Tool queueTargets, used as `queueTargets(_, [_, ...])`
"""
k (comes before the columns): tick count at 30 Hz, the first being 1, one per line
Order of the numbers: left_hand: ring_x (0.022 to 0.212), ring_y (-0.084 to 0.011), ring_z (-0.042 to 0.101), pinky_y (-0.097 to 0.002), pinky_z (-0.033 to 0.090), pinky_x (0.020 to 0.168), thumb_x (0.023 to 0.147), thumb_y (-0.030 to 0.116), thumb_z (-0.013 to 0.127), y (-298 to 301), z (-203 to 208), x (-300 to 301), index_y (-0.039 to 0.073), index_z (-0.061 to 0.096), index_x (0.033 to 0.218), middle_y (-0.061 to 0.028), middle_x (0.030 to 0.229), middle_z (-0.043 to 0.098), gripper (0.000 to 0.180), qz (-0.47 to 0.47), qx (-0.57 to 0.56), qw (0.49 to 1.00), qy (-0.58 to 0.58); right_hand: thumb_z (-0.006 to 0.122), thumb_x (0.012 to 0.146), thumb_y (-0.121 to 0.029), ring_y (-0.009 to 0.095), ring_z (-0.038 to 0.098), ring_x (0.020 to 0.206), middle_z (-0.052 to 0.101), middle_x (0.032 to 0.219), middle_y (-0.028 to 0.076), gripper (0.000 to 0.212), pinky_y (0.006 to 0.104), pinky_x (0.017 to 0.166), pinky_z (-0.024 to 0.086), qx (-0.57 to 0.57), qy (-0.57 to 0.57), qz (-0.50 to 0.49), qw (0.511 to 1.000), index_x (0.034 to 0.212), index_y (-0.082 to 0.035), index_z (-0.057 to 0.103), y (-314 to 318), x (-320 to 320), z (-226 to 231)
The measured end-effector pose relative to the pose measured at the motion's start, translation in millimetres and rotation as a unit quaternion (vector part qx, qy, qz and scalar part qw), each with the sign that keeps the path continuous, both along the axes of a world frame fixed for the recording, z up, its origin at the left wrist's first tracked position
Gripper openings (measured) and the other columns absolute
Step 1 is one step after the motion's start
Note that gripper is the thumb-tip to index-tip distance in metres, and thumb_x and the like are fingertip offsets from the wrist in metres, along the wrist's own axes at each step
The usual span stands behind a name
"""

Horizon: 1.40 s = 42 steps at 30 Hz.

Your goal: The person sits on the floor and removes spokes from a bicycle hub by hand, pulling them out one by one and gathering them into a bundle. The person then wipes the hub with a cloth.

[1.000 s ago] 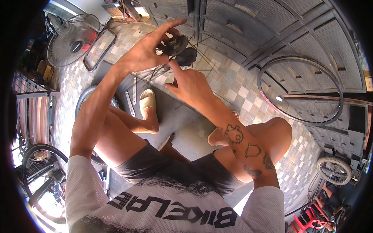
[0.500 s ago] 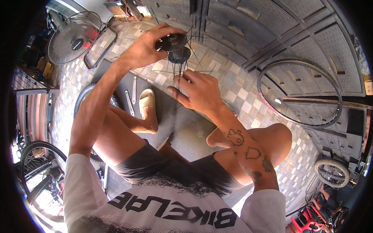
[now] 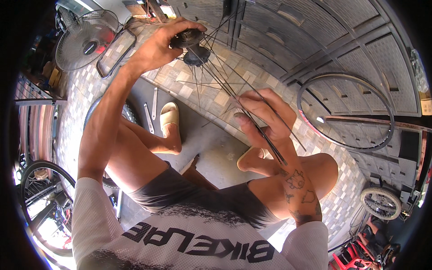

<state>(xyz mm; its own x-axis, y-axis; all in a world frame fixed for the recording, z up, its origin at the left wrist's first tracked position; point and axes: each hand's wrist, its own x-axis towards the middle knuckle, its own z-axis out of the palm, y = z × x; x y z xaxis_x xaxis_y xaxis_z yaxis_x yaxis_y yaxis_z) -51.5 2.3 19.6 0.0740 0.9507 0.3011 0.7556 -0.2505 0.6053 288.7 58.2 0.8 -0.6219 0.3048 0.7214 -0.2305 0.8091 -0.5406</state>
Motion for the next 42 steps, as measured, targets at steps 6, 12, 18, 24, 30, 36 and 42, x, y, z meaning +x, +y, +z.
queueTargets(6, [0.131, -0.0314, 0.065, -0.0403, 0.053, 0.112, 0.081, -0.017, 0.067, 1.2, 3.6, -0.1, 0.011, 0.064, 0.142, -0.0113, 0.136, 0.067, 0.068, 0.035, -0.004, 0.999, 0.007, 0.09, 0.085, -0.009, 0.028, 0.078, 0.091, 0.074, 0.121, 0.023, 0.059, 0.037, 0.079, 0.066, -0.14, 0.038, 0.004, 0.989, 0.135, 0.008, 0.063, -9.4, -1.6, 5.3])
queueTargets(12, [0.128, -0.0314, 0.066, -0.0408, 0.053, 0.111, 0.081, -0.016, 0.068, 3.7, 0.6, -8.6, 0.011, 0.065, 0.141, -0.0113, 0.133, 0.068, 0.066, 0.041, 0.027, 0.998, 0.025, 0.1, 0.075, -0.029, 0.034, 0.071, 0.122, 0.064, 0.138, 0.026, 0.096, 0.0435, 0.094, 0.063, -0.145, -0.151, 0.123, 0.97, 0.15, 0.005, 0.05, 1.3, 23.1, 40.6])
queueTargets(18, [0.124, -0.0327, 0.067, -0.0426, 0.054, 0.108, 0.079, -0.016, 0.067, 1.9, -0.1, -22.1, 0.011, 0.066, 0.14, -0.0119, 0.126, 0.07, 0.066, 0.075, 0.001, 0.995, 0.068, 0.099, 0.071, -0.021, 0.034, 0.052, 0.148, 0.041, 0.169, 0.016, 0.114, 0.0452, 0.12, 0.043, -0.415, -0.325, 0.19, 0.828, 0.165, -0.003, 0.039, -6.3, 32.4, 54.7])
queueTargets(24, [0.123, -0.0356, 0.067, -0.0438, 0.054, 0.107, 0.078, -0.016, 0.066, 4.5, -5.7, -12.0, 0.011, 0.066, 0.14, -0.0123, 0.125, 0.067, 0.067, 0.053, -0.006, 0.996, 0.077, 0.088, 0.087, -0.012, 0.02, 0.07, 0.112, 0.061, 0.145, 0.014, 0.082, 0.0334, 0.093, 0.056, -0.518, -0.317, 0.106, 0.787, 0.157, -0.003, 0.046, -17.5, -2.7, 11.1])
queueTargets(30, [0.123, -0.0379, 0.066, -0.0444, 0.054, 0.106, 0.076, -0.017, 0.065, 5.5, -9.5, 2.3, 0.01, 0.066, 0.139, -0.0139, 0.126, 0.064, 0.069, 0.036, -0.009, 0.996, 0.085, 0.086, 0.092, -0.02, 0.019, 0.074, 0.085, 0.07, 0.127, 0.016, 0.072, 0.0322, 0.08, 0.057, -0.376, -0.333, -0.01, 0.864, 0.152, -0.003, 0.05, -32.1, -36.5, -20.2])
queueTargets(36, [0.122, -0.0411, 0.065, -0.0464, 0.053, 0.104, 0.076, -0.017, 0.066, 2.8, -17.0, 26.1, 0.011, 0.066, 0.139, -0.0154, 0.127, 0.064, 0.069, 0.004, -0.027, 0.997, 0.068, 0.083, 0.091, -0.024, 0.026, 0.074, 0.076, 0.075, 0.115, 0.014, 0.066, 0.0431, 0.072, 0.057, -0.213, -0.28, -0.092, 0.932, 0.149, -0.008, 0.055, -29.1, -59.4, -31.7])
queueTargets(42, [0.121, -0.0412, 0.065, -0.0475, 0.054, 0.103, 0.074, -0.018, 0.065, 3.0, -22.2, 38.7, 0.011, 0.065, 0.14, -0.0153, 0.127, 0.063, 0.072, 0.004, -0.054, 0.996, 0.065, 0.075, 0.099, -0.015, 0.015, 0.068, 0.074, 0.077, 0.095, 0.008, 0.037, 0.0329, 0.069, 0.054, -0.342, -0.311, -0.047, 0.886, 0.131, -0.003, 0.061, -13.8, -69.0, -44.2])
